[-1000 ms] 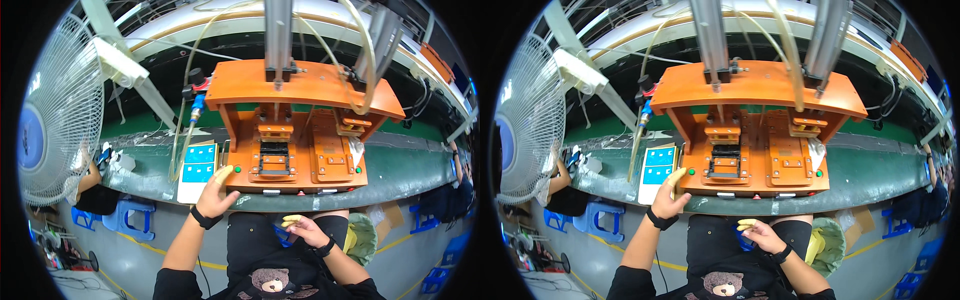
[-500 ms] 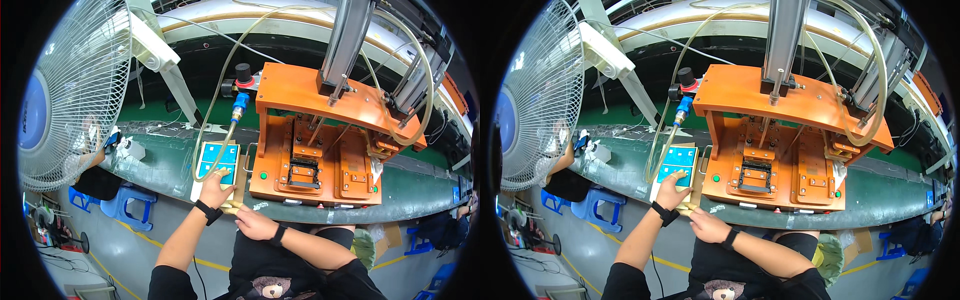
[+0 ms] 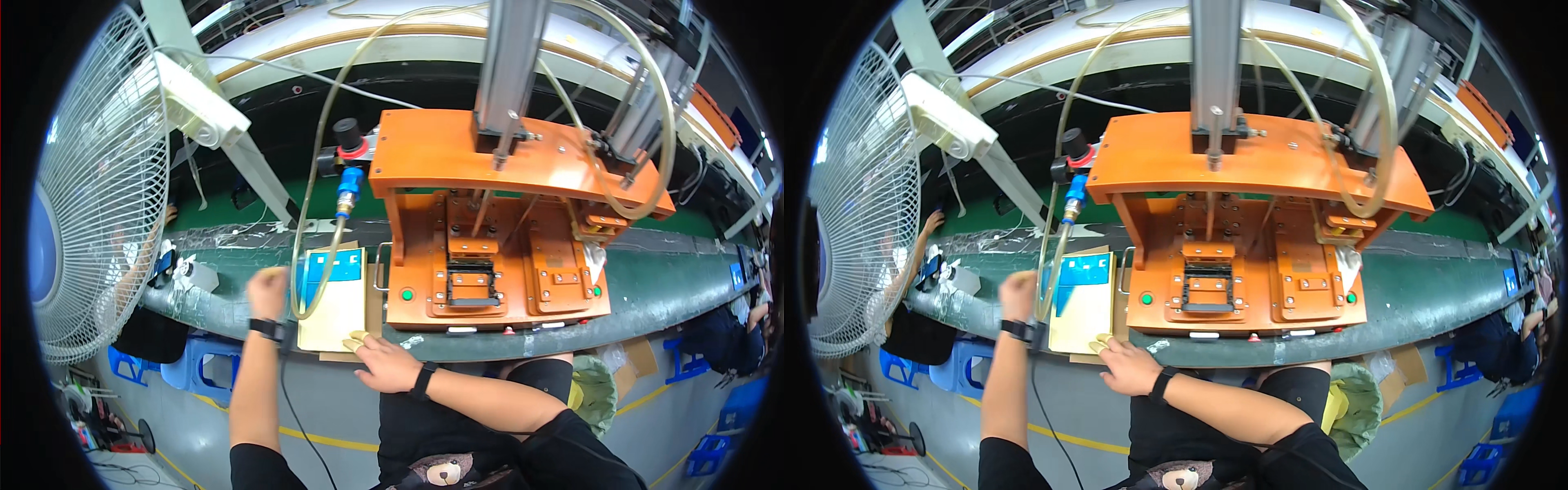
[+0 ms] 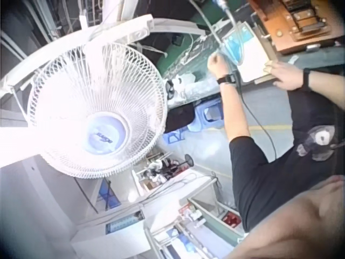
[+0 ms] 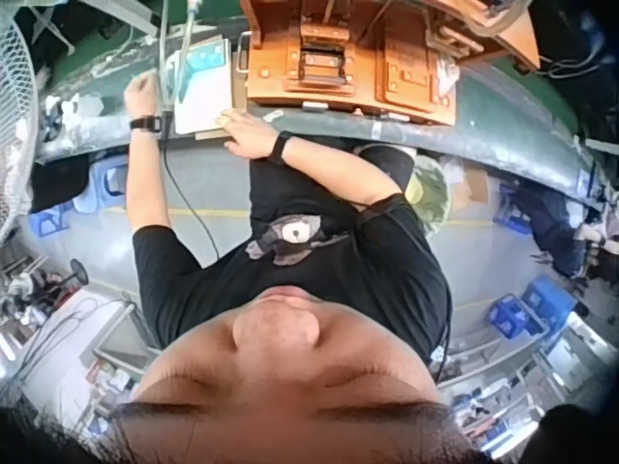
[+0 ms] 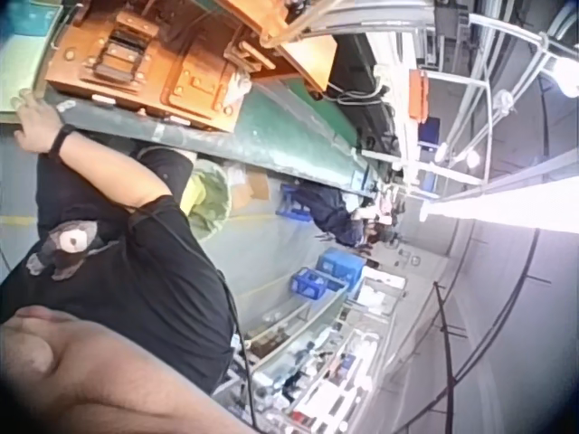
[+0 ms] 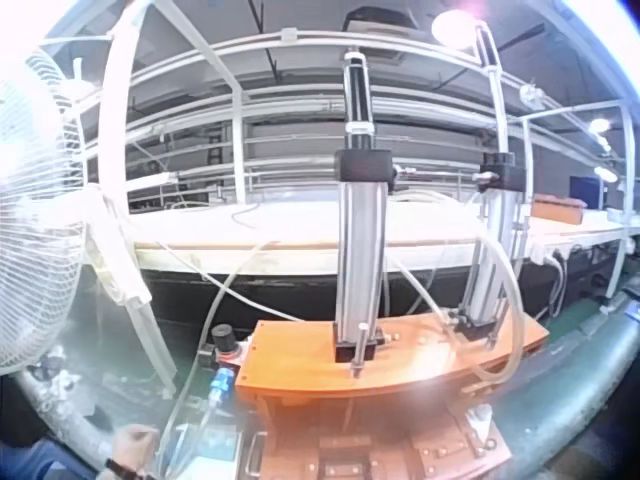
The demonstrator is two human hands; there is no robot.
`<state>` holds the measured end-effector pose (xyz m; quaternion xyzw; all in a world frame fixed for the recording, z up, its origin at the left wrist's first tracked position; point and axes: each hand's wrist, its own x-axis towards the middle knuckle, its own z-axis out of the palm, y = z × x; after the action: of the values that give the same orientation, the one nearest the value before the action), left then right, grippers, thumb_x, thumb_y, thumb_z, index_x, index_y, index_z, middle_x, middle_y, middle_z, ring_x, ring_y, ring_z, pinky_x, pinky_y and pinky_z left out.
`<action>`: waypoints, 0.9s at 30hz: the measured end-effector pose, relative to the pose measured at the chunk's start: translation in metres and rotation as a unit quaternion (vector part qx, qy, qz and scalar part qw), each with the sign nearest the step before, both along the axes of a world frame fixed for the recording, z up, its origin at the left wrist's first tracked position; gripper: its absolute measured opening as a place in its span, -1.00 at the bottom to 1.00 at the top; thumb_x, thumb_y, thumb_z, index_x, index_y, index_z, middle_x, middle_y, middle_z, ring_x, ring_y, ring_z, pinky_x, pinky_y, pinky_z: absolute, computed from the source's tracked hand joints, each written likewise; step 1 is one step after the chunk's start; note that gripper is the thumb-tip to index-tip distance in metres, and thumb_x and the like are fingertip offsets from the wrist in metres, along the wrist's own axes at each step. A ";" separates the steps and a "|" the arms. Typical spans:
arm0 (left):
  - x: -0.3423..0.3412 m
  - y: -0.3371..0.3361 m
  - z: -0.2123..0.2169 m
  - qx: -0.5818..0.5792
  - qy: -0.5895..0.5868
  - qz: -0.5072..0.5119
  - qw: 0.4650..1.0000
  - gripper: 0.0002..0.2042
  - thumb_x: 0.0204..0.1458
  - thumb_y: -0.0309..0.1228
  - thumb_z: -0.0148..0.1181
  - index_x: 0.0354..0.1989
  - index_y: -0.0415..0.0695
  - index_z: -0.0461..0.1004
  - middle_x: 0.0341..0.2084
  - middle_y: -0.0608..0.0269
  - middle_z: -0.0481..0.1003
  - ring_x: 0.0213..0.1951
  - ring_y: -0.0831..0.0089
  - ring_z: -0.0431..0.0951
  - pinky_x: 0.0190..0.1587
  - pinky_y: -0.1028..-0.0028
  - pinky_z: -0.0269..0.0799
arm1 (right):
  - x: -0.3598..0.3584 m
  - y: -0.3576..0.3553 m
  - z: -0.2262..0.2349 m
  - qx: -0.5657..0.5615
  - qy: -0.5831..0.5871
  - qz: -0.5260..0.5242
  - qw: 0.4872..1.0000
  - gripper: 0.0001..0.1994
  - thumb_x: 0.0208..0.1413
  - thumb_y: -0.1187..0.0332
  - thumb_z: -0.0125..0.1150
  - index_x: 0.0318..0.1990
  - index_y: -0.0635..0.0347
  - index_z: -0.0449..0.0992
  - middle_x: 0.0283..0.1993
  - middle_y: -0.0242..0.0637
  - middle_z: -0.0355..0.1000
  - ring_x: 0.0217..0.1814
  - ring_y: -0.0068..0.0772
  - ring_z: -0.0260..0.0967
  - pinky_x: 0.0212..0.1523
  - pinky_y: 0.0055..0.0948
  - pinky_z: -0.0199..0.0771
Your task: Assembling plastic and electronic components using a pneumatic press machine on an assembly line.
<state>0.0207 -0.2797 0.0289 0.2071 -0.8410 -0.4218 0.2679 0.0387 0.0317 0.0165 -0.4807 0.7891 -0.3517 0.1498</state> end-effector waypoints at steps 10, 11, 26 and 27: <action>0.132 -0.023 0.038 0.192 0.174 0.122 0.958 -0.83 0.19 -0.32 0.14 -0.24 -0.19 0.46 -0.54 0.38 0.41 -0.52 0.65 0.40 -0.45 0.64 0.34 | -0.013 0.063 0.089 -0.218 0.023 -0.003 0.976 -0.60 0.02 0.31 0.26 0.02 0.24 0.42 -0.02 -0.06 0.35 0.01 -0.03 0.34 0.07 -0.23 0.36; 0.147 0.007 0.048 0.201 0.167 0.094 0.961 -0.86 0.19 -0.36 0.13 -0.26 -0.18 0.45 -0.56 0.40 0.40 -0.53 0.65 0.39 -0.45 0.64 0.33 | -0.017 0.084 0.104 -0.232 0.088 -0.050 0.967 -0.63 -0.03 0.34 0.29 -0.03 0.20 0.46 -0.09 -0.13 0.38 -0.06 -0.08 0.35 0.02 -0.22 0.35; 0.034 0.220 0.086 0.272 -0.028 -0.326 0.905 -0.93 0.12 -0.56 0.18 -0.25 -0.24 0.47 -0.40 0.26 0.53 -0.42 0.57 0.53 -0.36 0.58 0.47 | -0.077 0.194 0.187 -0.224 0.314 -0.156 0.909 -0.82 -0.02 0.46 0.28 -0.22 0.22 0.54 -0.29 -0.21 0.44 -0.21 -0.15 0.38 -0.19 -0.26 0.37; 0.016 0.224 0.088 0.254 -0.009 -0.328 0.910 -0.92 0.11 -0.55 0.19 -0.24 -0.23 0.48 -0.39 0.28 0.53 -0.40 0.59 0.52 -0.33 0.60 0.45 | -0.071 0.209 0.195 -0.255 0.233 -0.158 0.925 -0.81 0.00 0.47 0.27 -0.19 0.23 0.55 -0.27 -0.19 0.46 -0.20 -0.16 0.41 -0.19 -0.25 0.40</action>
<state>0.0369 -0.0554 0.1167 -0.0150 -0.7282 -0.6837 0.0454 -0.0328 0.2403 0.2119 -0.4401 0.7514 -0.4378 -0.2236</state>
